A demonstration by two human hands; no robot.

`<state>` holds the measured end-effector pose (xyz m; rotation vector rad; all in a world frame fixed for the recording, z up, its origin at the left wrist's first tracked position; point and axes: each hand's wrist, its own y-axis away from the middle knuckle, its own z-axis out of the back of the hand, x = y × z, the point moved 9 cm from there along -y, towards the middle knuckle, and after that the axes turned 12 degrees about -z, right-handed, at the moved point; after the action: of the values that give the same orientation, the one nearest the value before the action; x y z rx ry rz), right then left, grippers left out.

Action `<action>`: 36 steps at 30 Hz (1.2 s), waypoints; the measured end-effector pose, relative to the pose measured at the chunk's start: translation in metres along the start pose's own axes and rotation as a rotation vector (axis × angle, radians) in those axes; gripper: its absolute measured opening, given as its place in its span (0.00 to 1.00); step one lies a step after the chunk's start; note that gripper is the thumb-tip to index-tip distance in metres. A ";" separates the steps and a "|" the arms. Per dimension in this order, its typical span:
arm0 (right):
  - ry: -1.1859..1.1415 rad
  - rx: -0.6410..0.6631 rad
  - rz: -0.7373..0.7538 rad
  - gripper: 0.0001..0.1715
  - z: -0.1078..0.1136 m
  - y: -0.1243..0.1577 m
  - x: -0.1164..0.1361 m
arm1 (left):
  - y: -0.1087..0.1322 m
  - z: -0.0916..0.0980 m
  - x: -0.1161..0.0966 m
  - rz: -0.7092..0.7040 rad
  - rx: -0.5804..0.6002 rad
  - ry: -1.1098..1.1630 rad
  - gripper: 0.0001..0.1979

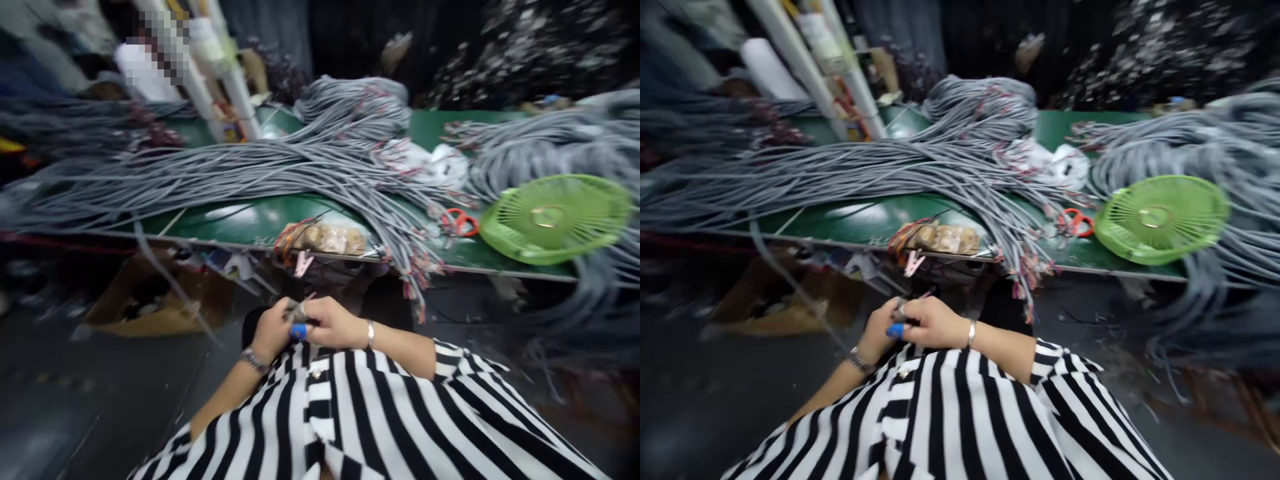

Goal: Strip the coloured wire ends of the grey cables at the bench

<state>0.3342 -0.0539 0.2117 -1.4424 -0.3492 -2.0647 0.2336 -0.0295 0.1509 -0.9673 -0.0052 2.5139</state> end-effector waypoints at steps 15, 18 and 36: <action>0.171 -1.014 -0.249 0.14 0.242 0.155 -0.010 | 0.002 -0.013 0.030 0.236 -0.145 0.447 0.17; 0.472 -1.094 -0.394 0.14 0.281 0.178 -0.015 | 0.006 -0.012 0.029 0.237 -0.156 0.467 0.16; 1.339 -0.227 -0.560 0.08 0.176 0.032 -0.051 | 0.025 0.005 0.023 0.242 -0.333 0.641 0.15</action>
<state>0.5001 0.0290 0.2279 0.2282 0.0757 -3.0430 0.2054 -0.0415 0.1356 -1.9767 -0.1181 2.3287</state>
